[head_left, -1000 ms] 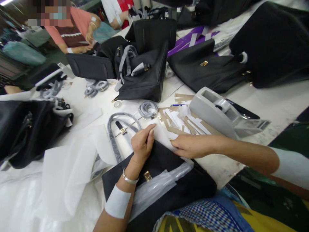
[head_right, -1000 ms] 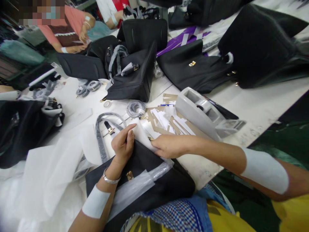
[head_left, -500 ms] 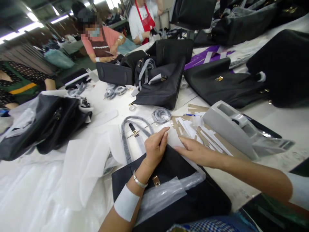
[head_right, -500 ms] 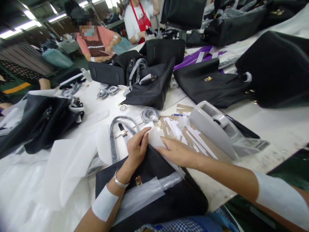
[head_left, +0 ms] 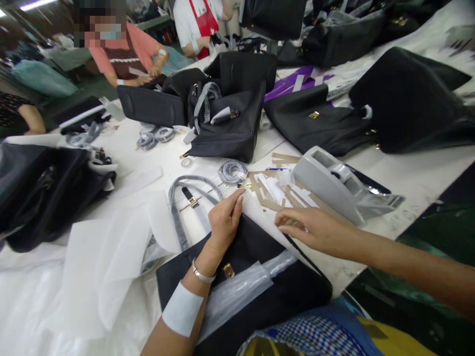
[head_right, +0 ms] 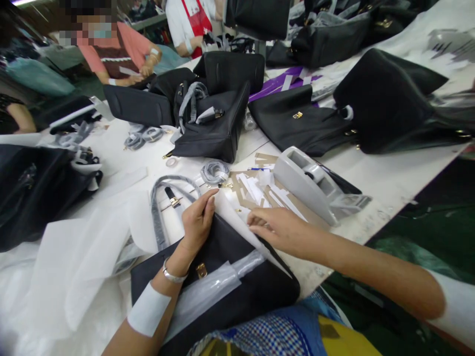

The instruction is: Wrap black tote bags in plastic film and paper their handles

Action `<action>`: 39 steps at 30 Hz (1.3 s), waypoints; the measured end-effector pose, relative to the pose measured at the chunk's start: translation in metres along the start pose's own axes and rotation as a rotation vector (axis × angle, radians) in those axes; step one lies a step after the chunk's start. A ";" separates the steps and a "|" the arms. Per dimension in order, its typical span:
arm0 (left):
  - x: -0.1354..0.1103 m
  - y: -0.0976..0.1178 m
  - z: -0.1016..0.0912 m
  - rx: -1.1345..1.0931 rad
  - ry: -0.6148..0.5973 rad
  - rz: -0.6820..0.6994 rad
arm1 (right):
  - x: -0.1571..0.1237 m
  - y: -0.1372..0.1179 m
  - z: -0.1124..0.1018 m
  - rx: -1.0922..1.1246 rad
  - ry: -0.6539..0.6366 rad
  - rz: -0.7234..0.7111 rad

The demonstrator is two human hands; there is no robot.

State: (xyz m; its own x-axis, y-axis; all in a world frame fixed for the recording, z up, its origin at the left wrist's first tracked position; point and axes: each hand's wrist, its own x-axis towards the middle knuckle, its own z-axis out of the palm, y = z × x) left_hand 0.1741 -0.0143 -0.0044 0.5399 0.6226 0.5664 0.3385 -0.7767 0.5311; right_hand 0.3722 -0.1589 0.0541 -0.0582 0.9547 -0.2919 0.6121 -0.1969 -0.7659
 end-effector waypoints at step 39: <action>0.000 0.008 0.007 -0.099 0.032 -0.106 | -0.056 0.027 0.040 0.679 -0.306 0.124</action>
State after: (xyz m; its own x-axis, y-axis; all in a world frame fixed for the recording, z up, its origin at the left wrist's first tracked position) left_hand 0.1824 -0.0209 -0.0049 0.4799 0.7044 0.5229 0.3140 -0.6945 0.6473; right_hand 0.3609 -0.2265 0.0268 -0.2979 0.8311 -0.4696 0.0140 -0.4880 -0.8727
